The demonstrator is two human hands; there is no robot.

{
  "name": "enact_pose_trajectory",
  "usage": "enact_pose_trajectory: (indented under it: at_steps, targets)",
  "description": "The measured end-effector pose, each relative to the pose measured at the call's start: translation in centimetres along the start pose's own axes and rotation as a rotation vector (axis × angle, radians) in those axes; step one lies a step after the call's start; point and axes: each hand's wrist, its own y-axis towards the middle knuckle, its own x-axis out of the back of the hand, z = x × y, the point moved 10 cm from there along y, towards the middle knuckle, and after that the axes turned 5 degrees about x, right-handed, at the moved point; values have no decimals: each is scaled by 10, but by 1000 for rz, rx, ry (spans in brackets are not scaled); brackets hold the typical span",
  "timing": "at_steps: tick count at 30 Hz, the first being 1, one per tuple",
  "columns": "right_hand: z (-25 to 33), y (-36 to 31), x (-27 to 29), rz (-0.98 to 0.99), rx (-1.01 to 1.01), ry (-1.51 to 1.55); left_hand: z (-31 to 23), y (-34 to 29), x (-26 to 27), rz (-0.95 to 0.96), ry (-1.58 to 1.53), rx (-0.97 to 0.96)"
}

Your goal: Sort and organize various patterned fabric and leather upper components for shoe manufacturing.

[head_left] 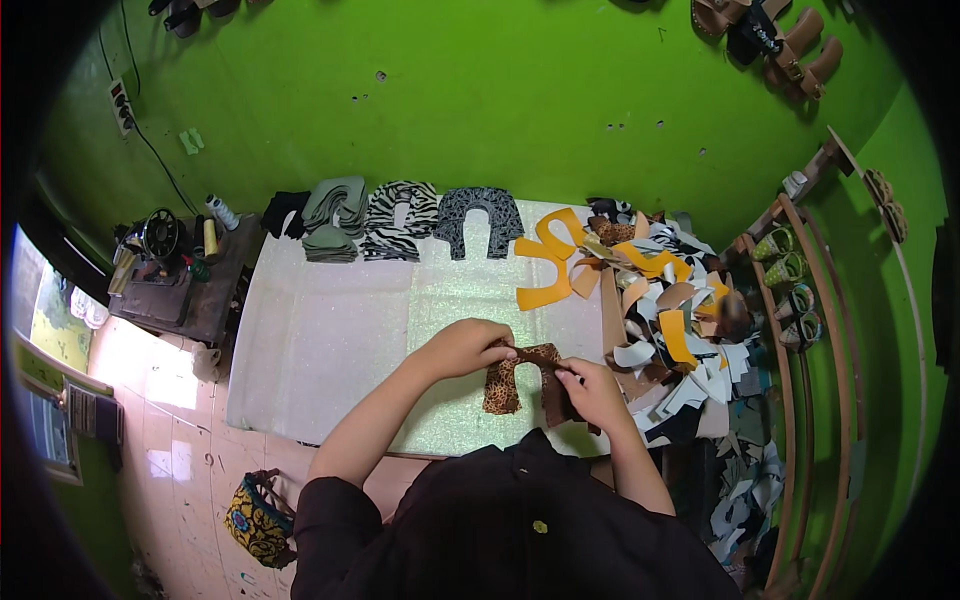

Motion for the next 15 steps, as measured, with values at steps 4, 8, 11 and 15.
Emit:
enact_pose_trajectory:
  at_steps: [4, 8, 11, 15]
  targets:
    - [-21, 3, 6, -111, -23, 140, 17, 6, -7, -5, -245, 23]
    - [-38, 8, 6, -165, 16, 323, 31, 5, -18, -112, -369, 35]
    - [-64, 8, -4, -106, -92, 387, 62, -2, -34, -106, -594, 297]
    - [-81, 1, -18, -88, -169, 497, 87, -22, -71, -198, -972, 415]
